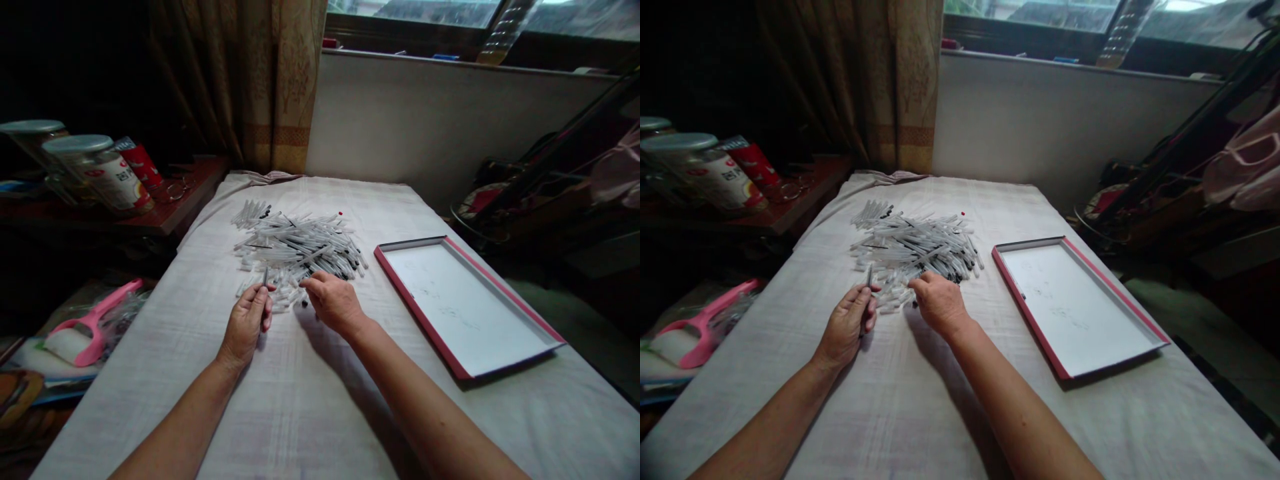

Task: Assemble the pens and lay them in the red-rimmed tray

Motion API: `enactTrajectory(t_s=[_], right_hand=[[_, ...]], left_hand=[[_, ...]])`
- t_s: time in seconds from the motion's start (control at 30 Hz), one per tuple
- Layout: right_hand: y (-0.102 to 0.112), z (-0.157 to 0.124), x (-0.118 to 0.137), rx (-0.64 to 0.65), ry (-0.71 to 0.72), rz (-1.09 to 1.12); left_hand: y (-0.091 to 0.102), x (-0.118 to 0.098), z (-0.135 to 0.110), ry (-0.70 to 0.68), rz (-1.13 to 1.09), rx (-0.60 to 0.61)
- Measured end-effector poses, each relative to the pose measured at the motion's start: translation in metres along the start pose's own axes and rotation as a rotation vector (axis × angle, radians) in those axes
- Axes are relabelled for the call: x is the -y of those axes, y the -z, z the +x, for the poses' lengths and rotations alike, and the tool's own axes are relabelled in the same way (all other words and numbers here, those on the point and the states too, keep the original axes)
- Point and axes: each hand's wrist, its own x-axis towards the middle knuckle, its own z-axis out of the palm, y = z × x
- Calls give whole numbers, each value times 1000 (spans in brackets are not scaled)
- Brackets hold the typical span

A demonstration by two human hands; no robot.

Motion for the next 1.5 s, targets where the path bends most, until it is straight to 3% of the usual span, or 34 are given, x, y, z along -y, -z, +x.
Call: enactTrajectory(t_s=[0.23,0.4,0.5,0.6,0.73,0.9,1.13,1.23,1.5], right_hand=[[6,27,3,201,251,-319],[11,28,1,135,221,-264],[7,18,-7,-46,70,29],[-2,0,-18,-227,-85,552],[-9,-28,-24,-184,-386,1247],[-11,-48,-24,-198,-658,1614],[-15,-51,-24,-157,-590,1697],[-15,-52,-24,-138,-579,1659],[-12,-55,-20,-69,-519,1466]], left_hand=[[-1,0,0,27,44,16],[0,0,-1,24,62,22],[0,2,-1,2,101,34],[-1,8,-3,-28,204,46],[-3,15,-9,-159,383,93],[-6,19,-16,-305,546,253],[-7,19,-17,-328,668,315],[-7,19,-17,-305,664,318],[-6,18,-18,-399,829,401]])
